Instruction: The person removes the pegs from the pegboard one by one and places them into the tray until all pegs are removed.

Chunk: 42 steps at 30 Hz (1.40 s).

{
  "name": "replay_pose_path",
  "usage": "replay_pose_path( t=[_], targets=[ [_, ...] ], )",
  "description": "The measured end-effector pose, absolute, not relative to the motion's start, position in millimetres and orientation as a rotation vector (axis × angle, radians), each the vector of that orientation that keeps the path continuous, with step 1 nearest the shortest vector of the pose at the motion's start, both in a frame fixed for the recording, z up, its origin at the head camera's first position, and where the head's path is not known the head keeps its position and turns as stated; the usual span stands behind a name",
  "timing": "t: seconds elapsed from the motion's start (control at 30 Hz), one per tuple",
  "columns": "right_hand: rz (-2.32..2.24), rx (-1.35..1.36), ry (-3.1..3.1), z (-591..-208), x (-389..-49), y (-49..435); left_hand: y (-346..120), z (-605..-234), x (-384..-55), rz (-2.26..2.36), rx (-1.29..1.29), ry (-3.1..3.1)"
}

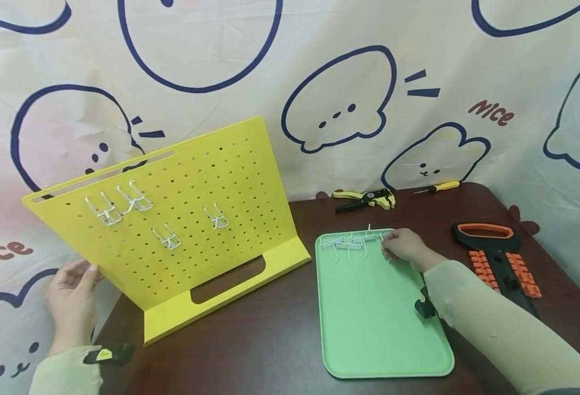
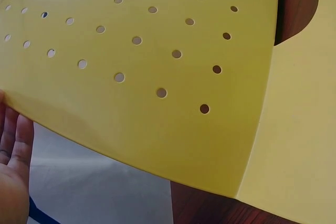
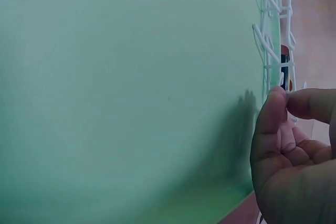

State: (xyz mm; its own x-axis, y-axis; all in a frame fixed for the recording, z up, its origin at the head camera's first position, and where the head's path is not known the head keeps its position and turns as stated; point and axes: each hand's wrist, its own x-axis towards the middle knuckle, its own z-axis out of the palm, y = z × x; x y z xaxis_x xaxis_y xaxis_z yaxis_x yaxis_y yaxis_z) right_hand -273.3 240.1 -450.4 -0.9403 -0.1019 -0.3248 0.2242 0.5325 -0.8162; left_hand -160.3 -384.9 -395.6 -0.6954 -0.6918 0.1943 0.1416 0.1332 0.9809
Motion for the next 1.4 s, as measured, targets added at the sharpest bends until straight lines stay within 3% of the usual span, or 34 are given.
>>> replay_pose_path(
  t=[0.67,0.9,1.13,1.4],
  targets=[
    [-1.212,0.003,2.49,-444.7,-275.7,235.1,-386.8,-389.5,-152.5,-1.646,0.57,-1.764],
    [-1.391,-0.124,2.397,-404.4,-296.5,217.2,-383.8,-389.1,-156.8,-1.647,0.545,-1.773],
    [-1.416,-0.283,2.373,-355.0,-318.8,165.5,-383.8,-391.2,-159.1,-1.664,0.527,-1.746],
    [-1.54,-0.359,2.239,-314.4,-321.8,108.8,-383.0,-391.9,-159.1,-1.65,0.528,-1.754]
  ],
)
